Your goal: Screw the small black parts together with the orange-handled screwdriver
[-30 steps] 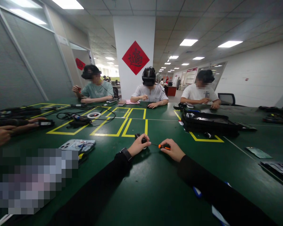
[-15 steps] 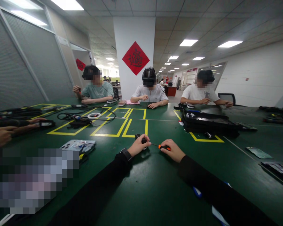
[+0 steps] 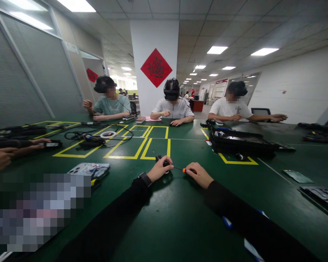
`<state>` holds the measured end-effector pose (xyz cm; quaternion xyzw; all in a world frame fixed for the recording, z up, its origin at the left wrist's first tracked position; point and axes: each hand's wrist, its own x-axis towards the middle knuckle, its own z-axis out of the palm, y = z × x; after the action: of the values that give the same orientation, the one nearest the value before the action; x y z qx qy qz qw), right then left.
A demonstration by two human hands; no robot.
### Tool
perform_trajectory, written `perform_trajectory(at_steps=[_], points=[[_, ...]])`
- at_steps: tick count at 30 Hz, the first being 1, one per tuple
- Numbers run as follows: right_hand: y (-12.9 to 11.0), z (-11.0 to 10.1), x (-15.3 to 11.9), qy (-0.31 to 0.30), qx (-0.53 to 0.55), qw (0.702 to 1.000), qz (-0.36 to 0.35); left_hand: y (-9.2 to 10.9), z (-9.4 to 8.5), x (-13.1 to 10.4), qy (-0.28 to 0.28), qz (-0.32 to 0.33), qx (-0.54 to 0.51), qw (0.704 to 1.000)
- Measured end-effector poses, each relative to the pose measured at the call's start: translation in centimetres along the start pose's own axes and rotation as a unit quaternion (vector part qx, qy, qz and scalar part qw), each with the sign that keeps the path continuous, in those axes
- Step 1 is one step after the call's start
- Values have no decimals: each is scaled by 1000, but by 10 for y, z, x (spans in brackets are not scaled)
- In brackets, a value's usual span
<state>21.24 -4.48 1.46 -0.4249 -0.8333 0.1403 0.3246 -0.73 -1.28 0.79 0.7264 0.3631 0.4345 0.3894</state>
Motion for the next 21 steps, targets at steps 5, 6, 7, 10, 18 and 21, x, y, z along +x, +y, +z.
perform_trajectory(at_steps=[5, 6, 7, 10, 18, 21], points=[[2, 3, -3, 22, 31, 999, 30, 2, 0, -1, -17, -4, 0, 1000], [2, 4, -4, 22, 45, 998, 38, 2, 0, -1, -18, -1, 1, 1000], [2, 5, -4, 21, 56, 997, 45, 3, 1, -2, -17, 1, 1, 1000], [1, 6, -4, 22, 70, 996, 48, 2, 2, -2, -20, -7, -7, 1000], [3, 8, -2, 26, 64, 996, 60, 2, 1, -1, -2, 7, -5, 1000], [5, 9, -1, 29, 87, 994, 65, 3, 1, -1, -6, -6, -14, 1000]])
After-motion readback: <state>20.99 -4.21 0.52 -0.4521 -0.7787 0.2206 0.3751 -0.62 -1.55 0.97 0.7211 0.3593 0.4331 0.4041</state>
